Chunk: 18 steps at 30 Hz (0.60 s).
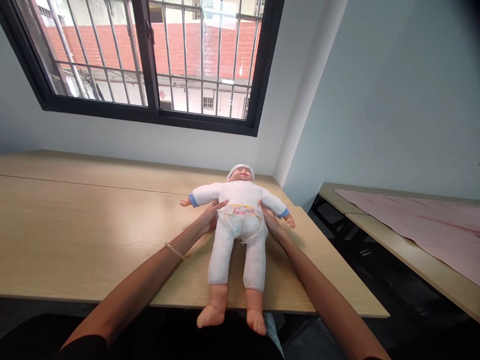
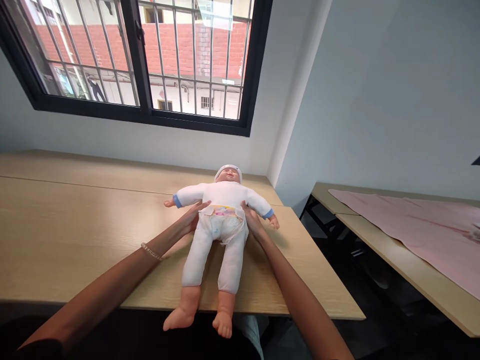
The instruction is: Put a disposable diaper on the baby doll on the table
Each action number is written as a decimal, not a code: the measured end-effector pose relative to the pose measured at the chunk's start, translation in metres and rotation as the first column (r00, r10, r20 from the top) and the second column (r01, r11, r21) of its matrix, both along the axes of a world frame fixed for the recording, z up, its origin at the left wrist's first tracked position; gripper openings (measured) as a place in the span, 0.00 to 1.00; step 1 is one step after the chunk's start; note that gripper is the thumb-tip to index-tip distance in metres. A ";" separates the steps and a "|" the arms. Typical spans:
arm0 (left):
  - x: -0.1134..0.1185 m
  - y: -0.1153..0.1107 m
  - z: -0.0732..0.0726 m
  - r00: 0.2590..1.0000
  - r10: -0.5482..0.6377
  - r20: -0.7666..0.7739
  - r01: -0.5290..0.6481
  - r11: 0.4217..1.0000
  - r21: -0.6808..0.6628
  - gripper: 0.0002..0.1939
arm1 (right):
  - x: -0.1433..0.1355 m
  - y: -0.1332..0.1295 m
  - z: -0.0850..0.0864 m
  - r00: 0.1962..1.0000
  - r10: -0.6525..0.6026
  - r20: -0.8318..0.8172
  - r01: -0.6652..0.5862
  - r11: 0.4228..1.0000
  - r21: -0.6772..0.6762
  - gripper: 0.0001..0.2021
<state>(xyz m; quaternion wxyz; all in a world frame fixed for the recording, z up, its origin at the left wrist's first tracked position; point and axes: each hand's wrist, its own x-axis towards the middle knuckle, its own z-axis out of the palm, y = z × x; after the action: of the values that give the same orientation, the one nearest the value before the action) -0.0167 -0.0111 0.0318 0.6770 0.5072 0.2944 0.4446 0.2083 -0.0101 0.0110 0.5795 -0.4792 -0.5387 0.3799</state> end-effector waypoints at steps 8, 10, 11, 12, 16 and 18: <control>0.002 -0.017 0.031 0.983 0.138 0.124 -0.157 0.974 0.161 0.26 | 0.003 -0.017 0.025 0.991 0.100 -0.084 -0.090 0.989 0.120 0.37; 0.004 -0.023 0.040 0.977 0.140 0.161 -0.168 0.970 0.177 0.27 | 0.004 -0.026 0.034 0.994 0.078 -0.075 -0.066 0.987 0.145 0.38; 0.004 -0.027 0.044 0.976 0.133 0.170 -0.164 0.969 0.184 0.27 | 0.004 -0.032 0.039 0.995 0.068 -0.068 -0.057 0.986 0.157 0.38; 0.005 -0.032 0.049 0.976 0.129 0.172 -0.162 0.968 0.190 0.27 | 0.005 -0.039 0.043 0.996 0.059 -0.060 -0.048 0.983 0.176 0.38; 0.004 -0.057 0.062 0.984 0.123 0.126 -0.148 0.965 0.217 0.31 | 0.009 -0.070 0.047 0.996 0.053 -0.079 -0.029 0.962 0.270 0.38; 0.004 -0.072 0.067 0.988 0.117 0.097 -0.138 0.958 0.251 0.34 | 0.015 -0.083 0.041 0.994 0.014 -0.109 0.016 0.962 0.272 0.38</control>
<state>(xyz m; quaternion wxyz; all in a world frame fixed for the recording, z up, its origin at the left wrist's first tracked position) -0.0129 -0.0831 0.0986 0.5870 0.5520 0.2388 0.5419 0.2231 -0.0933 0.0515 0.6689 -0.3734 -0.5530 0.3276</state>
